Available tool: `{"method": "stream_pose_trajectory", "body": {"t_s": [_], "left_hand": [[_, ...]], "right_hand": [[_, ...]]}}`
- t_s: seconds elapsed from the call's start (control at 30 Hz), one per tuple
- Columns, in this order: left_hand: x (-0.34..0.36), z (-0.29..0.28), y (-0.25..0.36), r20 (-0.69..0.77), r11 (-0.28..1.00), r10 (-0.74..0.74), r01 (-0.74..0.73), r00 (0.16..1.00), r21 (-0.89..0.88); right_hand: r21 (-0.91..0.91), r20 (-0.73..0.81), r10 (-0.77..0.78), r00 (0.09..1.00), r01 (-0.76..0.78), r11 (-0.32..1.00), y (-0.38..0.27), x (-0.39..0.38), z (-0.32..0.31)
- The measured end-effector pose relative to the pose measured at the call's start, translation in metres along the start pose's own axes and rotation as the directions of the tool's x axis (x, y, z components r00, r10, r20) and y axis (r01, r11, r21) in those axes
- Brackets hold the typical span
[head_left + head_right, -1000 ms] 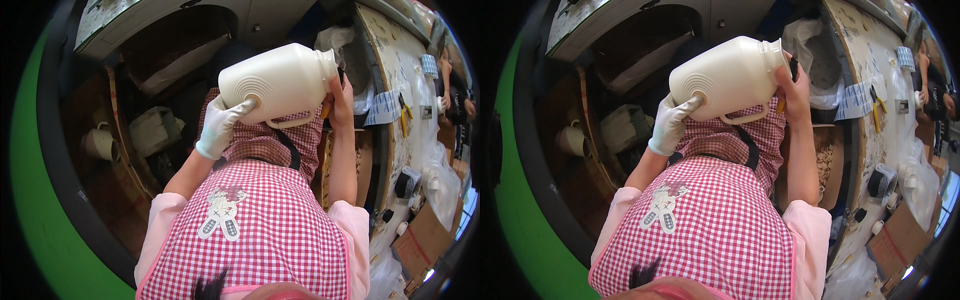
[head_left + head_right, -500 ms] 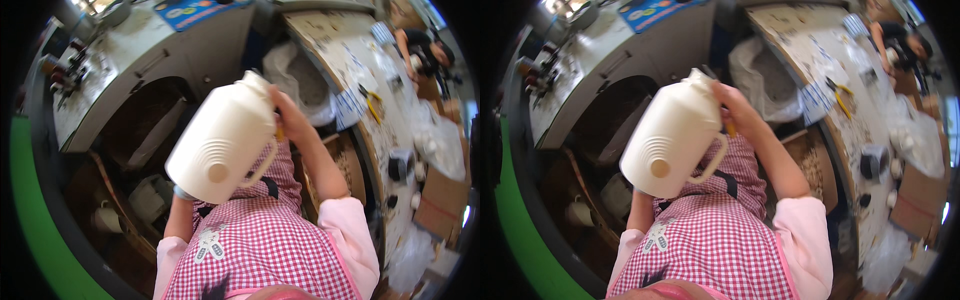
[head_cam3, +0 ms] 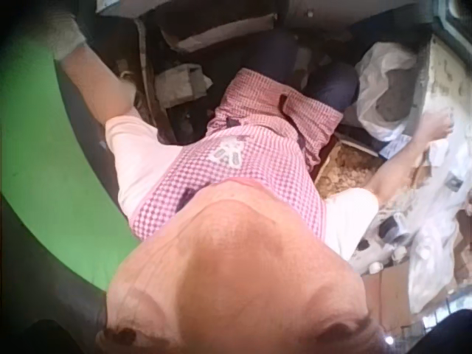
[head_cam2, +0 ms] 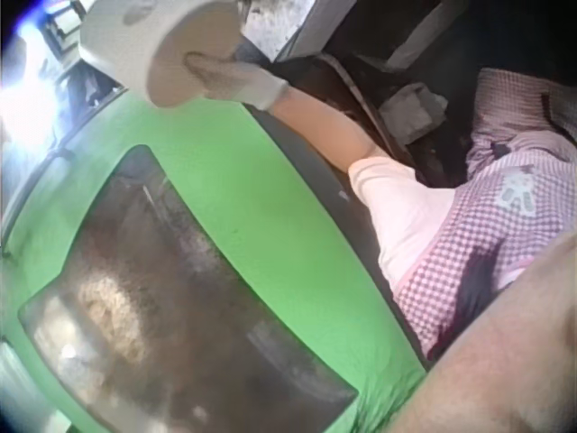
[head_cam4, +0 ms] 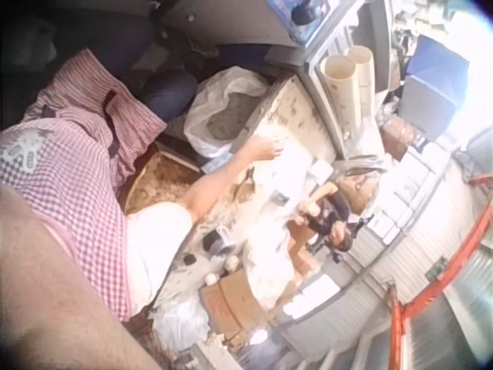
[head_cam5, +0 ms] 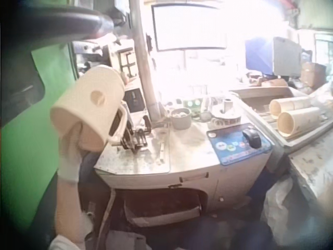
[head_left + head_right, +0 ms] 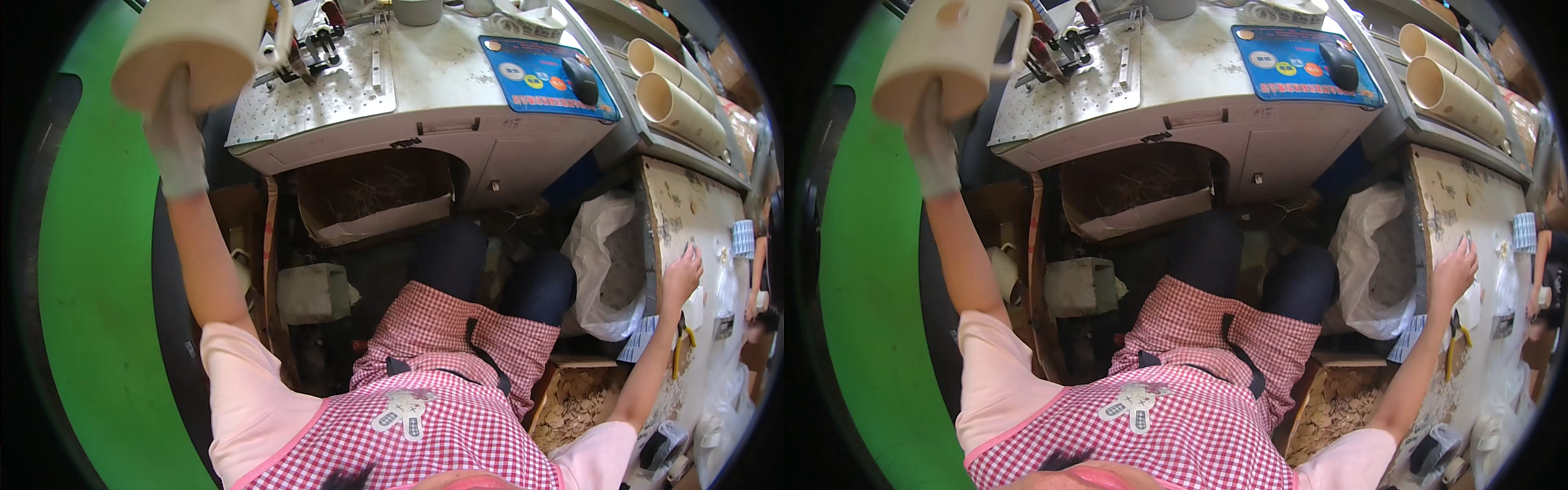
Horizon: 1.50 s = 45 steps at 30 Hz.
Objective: The person repeatedly smooths the bottom and rim of white ceramic pitchers using a handheld tool and a rotating grinding machine. They handle each pitcher one at a time, rotating it to access different edges, and place finished units aside.
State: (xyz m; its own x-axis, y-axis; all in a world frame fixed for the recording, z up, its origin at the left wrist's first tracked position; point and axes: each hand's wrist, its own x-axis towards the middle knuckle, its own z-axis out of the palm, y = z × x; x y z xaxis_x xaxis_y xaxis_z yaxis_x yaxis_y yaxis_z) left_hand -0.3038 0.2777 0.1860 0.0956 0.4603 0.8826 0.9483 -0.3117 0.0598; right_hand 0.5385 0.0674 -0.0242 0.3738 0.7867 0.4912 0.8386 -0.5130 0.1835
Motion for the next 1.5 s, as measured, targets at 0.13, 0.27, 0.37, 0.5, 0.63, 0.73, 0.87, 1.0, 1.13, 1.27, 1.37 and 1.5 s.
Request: {"method": "stream_pose_trajectory", "body": {"t_s": [0.13, 0.27, 0.37, 0.5, 0.63, 0.73, 0.87, 1.0, 1.13, 1.27, 1.37, 1.5], "left_hand": [[0.106, 0.091, -0.076, 0.227, 0.936, -0.346, 0.351, 0.91, 0.017], [0.118, 0.169, -0.106, 0.291, 0.867, -0.488, 0.496, 0.823, 0.05], [0.101, 0.183, -0.112, 0.328, 0.844, -0.463, 0.523, 0.824, -0.123], [0.083, 0.176, -0.101, 0.395, 0.793, -0.49, 0.585, 0.777, -0.168], [0.078, 0.163, -0.087, 0.46, 0.696, -0.497, 0.654, 0.736, -0.297], [0.079, 0.157, -0.084, 0.556, 0.599, -0.507, 0.733, 0.659, -0.322], [0.079, 0.158, -0.087, 0.577, 0.64, -0.502, 0.725, 0.645, -0.255], [0.075, 0.161, -0.095, 0.579, 0.668, -0.493, 0.709, 0.65, -0.227], [0.07, 0.149, -0.092, 0.645, 0.738, -0.417, 0.652, 0.641, -0.171], [0.038, 0.103, -0.059, 0.433, 0.91, 0.362, -0.212, 0.825, -0.358], [-0.058, 0.044, -0.008, 0.274, 0.817, -0.264, 0.365, 0.925, -0.447], [-0.219, -0.025, 0.075, 0.288, 0.322, -0.726, 0.679, 0.624, -0.66]], "right_hand": [[0.64, -0.101, -0.196, 0.975, 0.215, 0.738, -0.151, -0.055, -0.092], [0.844, 0.034, -0.402, 0.915, 0.189, 0.502, -0.24, -0.124, -0.105], [0.832, 0.083, -0.392, 0.916, 0.152, 0.533, -0.257, -0.152, -0.092], [0.783, 0.065, -0.42, 0.905, 0.215, 0.584, -0.258, -0.16, -0.083], [0.74, 0.038, -0.412, 0.91, 0.251, 0.624, -0.262, -0.161, -0.081], [0.726, 0.028, -0.402, 0.915, 0.258, 0.638, -0.265, -0.164, -0.08], [0.721, 0.017, -0.395, 0.918, 0.263, 0.641, -0.265, -0.165, -0.079], [0.716, 0.02, -0.402, 0.916, 0.267, 0.645, -0.266, -0.165, -0.08], [0.701, -0.017, -0.403, 0.915, 0.298, 0.648, -0.268, -0.164, -0.079], [0.702, -0.03, -0.414, 0.91, 0.313, 0.639, -0.261, -0.168, -0.074], [0.702, -0.051, -0.37, 0.928, 0.297, 0.648, -0.249, -0.177, -0.072], [0.722, -0.081, -0.323, 0.943, 0.279, 0.634, -0.232, -0.194, -0.091]]}}
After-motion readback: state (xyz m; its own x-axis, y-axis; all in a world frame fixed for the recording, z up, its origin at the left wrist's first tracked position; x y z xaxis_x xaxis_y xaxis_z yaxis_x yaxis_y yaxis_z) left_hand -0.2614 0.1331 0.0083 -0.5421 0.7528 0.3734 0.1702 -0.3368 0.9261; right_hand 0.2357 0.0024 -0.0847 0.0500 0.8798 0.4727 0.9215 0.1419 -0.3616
